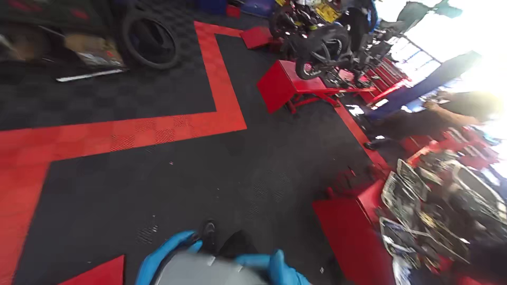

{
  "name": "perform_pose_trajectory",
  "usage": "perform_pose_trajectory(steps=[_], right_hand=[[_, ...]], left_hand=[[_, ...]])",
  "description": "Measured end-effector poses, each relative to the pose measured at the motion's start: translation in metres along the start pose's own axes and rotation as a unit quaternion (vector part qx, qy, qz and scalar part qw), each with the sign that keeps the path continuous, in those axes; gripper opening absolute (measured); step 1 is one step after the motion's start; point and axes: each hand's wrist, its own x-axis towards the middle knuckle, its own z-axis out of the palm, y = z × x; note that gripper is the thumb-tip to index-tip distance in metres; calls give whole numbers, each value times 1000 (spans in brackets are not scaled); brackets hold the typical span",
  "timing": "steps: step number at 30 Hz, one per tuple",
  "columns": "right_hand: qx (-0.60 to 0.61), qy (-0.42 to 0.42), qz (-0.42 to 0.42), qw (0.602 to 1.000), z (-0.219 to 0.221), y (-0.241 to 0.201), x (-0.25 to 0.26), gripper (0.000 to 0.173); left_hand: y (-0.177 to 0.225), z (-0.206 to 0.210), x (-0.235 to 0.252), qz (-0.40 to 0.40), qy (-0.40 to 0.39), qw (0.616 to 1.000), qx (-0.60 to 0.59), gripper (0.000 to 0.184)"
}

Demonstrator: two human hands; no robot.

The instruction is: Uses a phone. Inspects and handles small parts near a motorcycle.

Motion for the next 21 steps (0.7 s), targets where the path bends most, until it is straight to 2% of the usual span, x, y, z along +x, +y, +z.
perform_pose_trajectory(steps=[2,4,6,9,12,15,17,19,21], right_hand=[[-9,25,-77,997,-37,-8,56,72],[17,36,-118,992,-76,-14,118,69],[65,67,-123,988,-111,-18,181,72],[122,93,-127,980,-166,-33,272,69],[136,54,-131,980,-227,-68,360,61],[109,19,-91,990,-276,-126,444,56],[88,11,-48,995,-301,-162,497,65],[70,-34,-23,997,-328,-194,551,73],[75,-93,-9,993,-356,-221,603,73]], left_hand=[[30,-6,71,50,53,996,-51,27],[56,-5,152,46,90,993,-58,29],[77,-4,242,29,85,993,-74,26],[84,-6,369,13,41,986,-159,14],[83,-16,483,18,24,978,-206,11],[94,-36,580,30,41,974,-222,12],[100,-53,636,25,56,976,-211,13],[105,-70,692,30,69,975,-209,13],[105,-85,747,39,78,970,-228,12]])
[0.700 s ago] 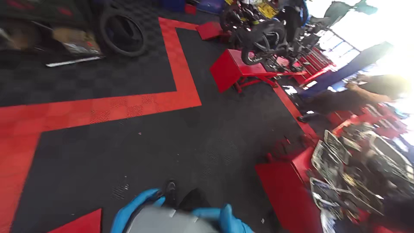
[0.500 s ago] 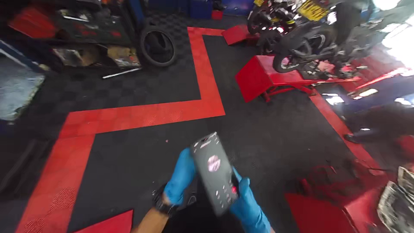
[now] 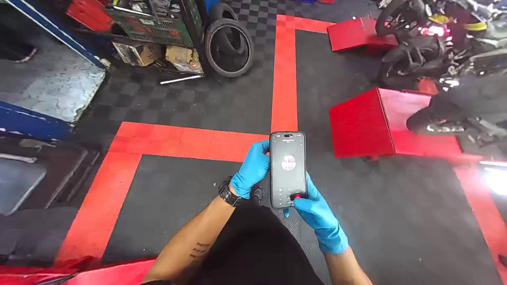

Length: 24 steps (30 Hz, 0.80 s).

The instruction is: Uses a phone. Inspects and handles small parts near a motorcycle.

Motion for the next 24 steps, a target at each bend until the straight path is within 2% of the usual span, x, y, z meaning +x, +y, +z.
perform_pose_trajectory(steps=[3,9,13,19,24], right_hand=[[35,-51,18,998,-47,-35,67,72],[3,-22,37,999,-141,-95,220,69],[-8,-7,33,999,-195,-147,322,69],[-8,6,-4,1000,-273,-229,449,72],[10,52,-14,998,-365,-288,547,69]], left_hand=[[-9,-11,81,-6,9,1000,-14,13],[-34,-37,265,15,-4,999,-30,12],[-32,-50,398,6,-31,998,-46,13],[-12,-43,584,-3,-70,997,-31,14],[-22,-24,739,-20,-74,997,17,14]])
